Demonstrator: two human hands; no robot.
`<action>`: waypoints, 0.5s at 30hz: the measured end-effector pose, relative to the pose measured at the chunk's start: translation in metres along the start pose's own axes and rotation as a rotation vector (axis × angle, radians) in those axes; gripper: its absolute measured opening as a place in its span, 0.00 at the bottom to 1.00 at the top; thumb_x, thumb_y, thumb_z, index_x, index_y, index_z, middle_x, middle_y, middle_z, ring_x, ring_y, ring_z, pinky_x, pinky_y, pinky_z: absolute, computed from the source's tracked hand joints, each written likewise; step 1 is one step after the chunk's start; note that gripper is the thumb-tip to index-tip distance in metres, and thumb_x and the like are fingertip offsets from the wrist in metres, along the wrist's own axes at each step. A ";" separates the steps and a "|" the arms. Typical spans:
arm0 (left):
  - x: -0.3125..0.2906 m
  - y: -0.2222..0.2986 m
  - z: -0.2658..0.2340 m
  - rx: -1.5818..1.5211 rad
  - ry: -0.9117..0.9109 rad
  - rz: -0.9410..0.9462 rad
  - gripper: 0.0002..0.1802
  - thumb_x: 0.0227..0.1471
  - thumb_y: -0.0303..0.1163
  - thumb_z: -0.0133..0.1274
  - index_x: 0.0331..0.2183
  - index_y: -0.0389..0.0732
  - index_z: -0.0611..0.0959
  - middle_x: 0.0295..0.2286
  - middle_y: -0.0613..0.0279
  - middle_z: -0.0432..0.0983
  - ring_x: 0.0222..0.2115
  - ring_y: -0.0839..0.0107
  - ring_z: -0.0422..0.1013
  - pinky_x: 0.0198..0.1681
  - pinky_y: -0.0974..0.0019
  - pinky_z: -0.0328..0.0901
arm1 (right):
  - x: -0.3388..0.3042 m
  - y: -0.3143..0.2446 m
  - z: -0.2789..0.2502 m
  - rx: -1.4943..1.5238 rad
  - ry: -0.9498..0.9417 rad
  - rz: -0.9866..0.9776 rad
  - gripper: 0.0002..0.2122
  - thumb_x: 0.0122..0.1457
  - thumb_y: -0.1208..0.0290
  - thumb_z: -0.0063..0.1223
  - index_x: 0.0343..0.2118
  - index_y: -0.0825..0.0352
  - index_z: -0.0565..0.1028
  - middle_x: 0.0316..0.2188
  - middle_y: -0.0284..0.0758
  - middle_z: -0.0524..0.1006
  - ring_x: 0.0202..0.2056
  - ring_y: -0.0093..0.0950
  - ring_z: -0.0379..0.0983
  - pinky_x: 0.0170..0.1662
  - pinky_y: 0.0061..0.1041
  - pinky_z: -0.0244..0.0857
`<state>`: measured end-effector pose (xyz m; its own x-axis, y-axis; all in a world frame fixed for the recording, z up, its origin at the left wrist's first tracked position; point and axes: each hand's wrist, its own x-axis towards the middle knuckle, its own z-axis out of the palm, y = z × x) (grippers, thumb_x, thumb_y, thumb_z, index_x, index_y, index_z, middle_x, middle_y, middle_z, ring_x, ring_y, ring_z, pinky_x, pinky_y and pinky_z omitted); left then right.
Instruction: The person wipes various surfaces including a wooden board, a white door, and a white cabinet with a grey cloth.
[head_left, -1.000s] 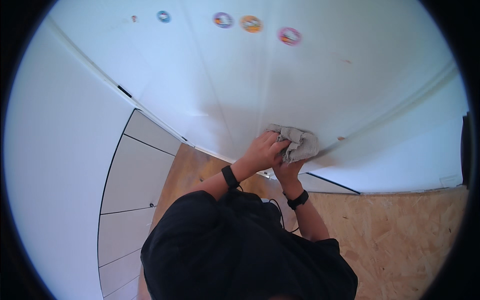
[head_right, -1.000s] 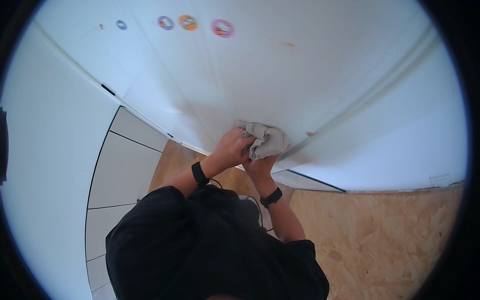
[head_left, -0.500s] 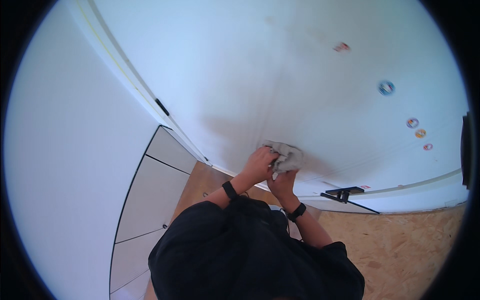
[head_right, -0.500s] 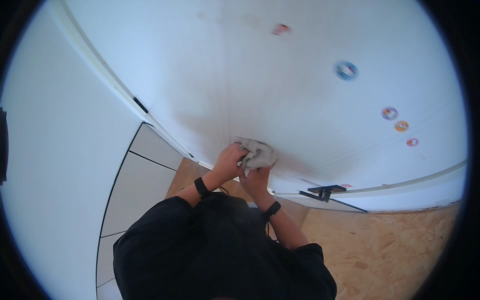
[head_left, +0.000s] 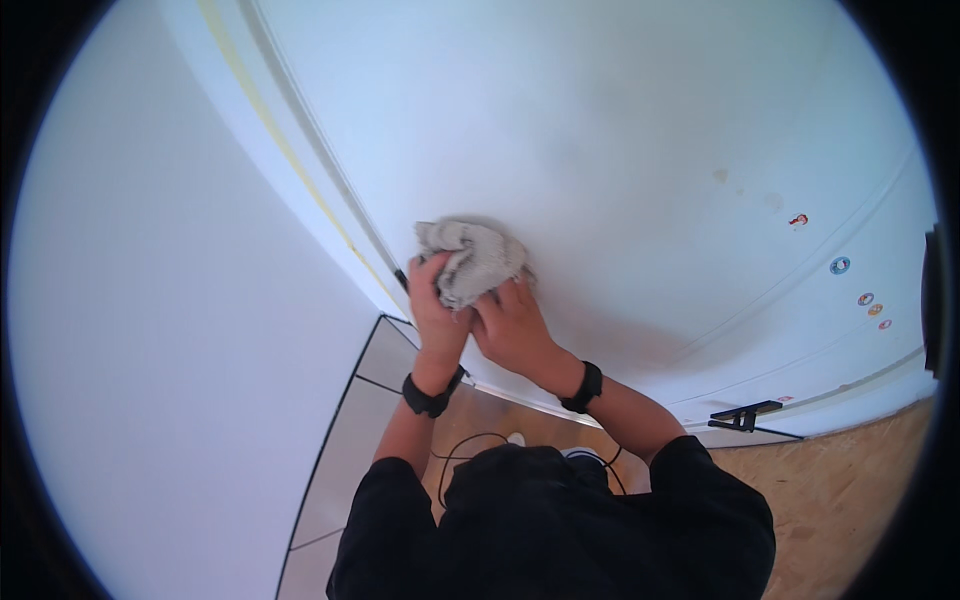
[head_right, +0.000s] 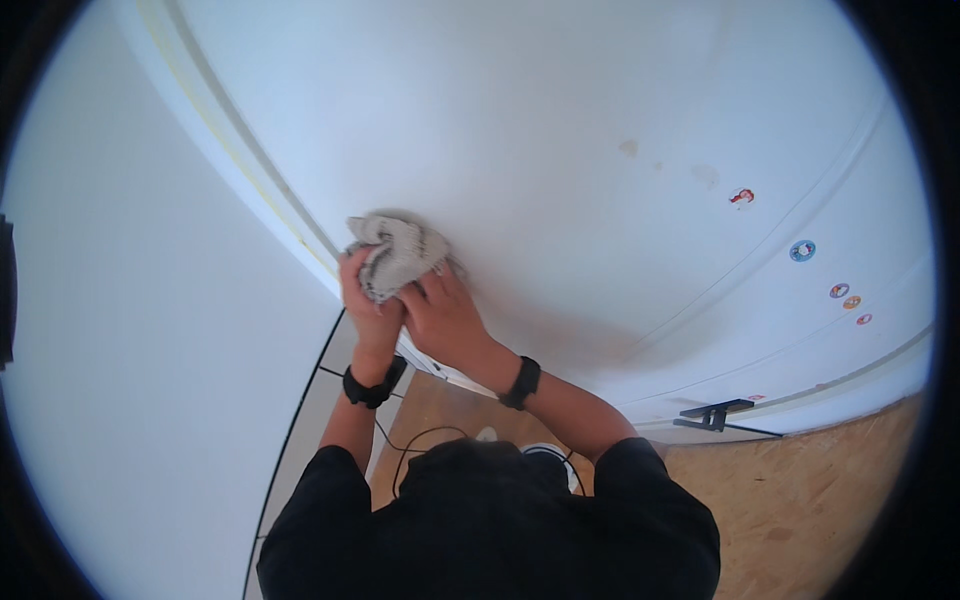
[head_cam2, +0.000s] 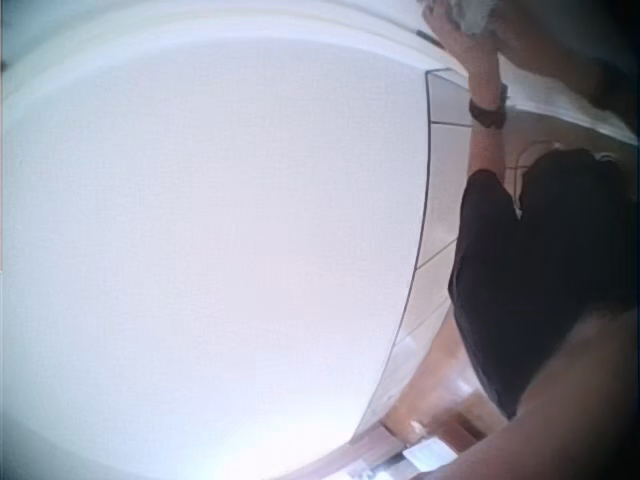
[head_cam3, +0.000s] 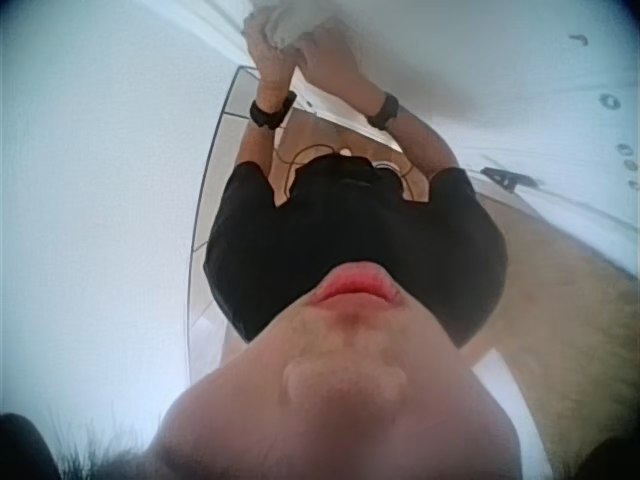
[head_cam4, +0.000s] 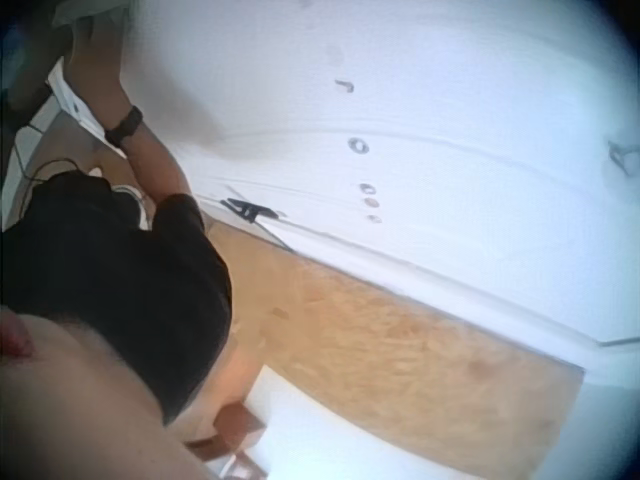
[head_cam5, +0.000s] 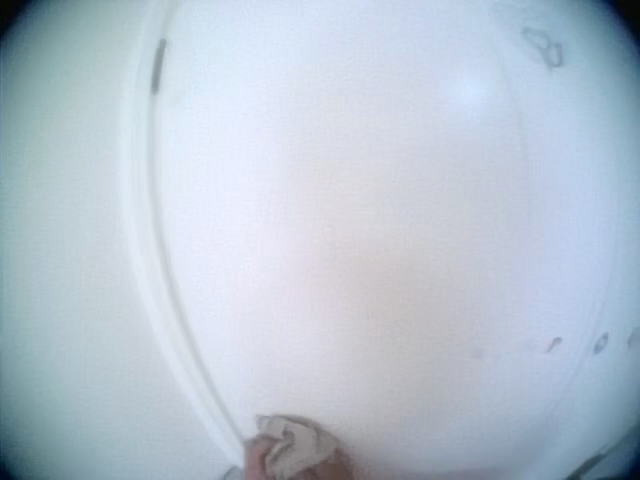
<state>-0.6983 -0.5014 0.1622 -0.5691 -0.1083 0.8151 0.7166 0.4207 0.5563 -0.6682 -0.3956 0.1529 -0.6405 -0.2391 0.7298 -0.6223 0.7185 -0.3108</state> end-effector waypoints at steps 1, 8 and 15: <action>0.006 -0.003 -0.005 -0.015 0.015 -0.020 0.20 0.32 0.20 0.51 0.34 0.37 0.69 0.31 0.53 0.64 0.33 0.58 0.64 0.37 0.66 0.60 | 0.010 -0.003 0.003 0.058 0.003 0.015 0.16 0.40 0.73 0.51 0.36 0.67 0.69 0.38 0.43 0.64 0.45 0.47 0.56 0.46 0.41 0.55; -0.041 -0.050 -0.026 0.151 -0.274 -0.127 0.20 0.36 0.21 0.53 0.35 0.34 0.64 0.31 0.51 0.69 0.31 0.62 0.69 0.34 0.66 0.63 | -0.037 0.012 0.048 -0.020 -0.149 -0.088 0.14 0.43 0.73 0.48 0.36 0.66 0.69 0.40 0.41 0.65 0.46 0.41 0.57 0.47 0.36 0.57; -0.123 -0.057 0.010 -0.087 -0.358 -0.074 0.20 0.36 0.24 0.56 0.33 0.37 0.65 0.29 0.53 0.67 0.31 0.63 0.66 0.34 0.68 0.61 | -0.096 0.025 -0.010 0.000 -0.519 0.186 0.14 0.45 0.74 0.44 0.38 0.66 0.69 0.41 0.39 0.66 0.46 0.36 0.60 0.48 0.30 0.56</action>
<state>-0.6729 -0.5025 0.0282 -0.7145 0.1932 0.6725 0.6912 0.3437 0.6356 -0.6176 -0.3479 0.0813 -0.8774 -0.3990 0.2665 -0.4776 0.7795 -0.4054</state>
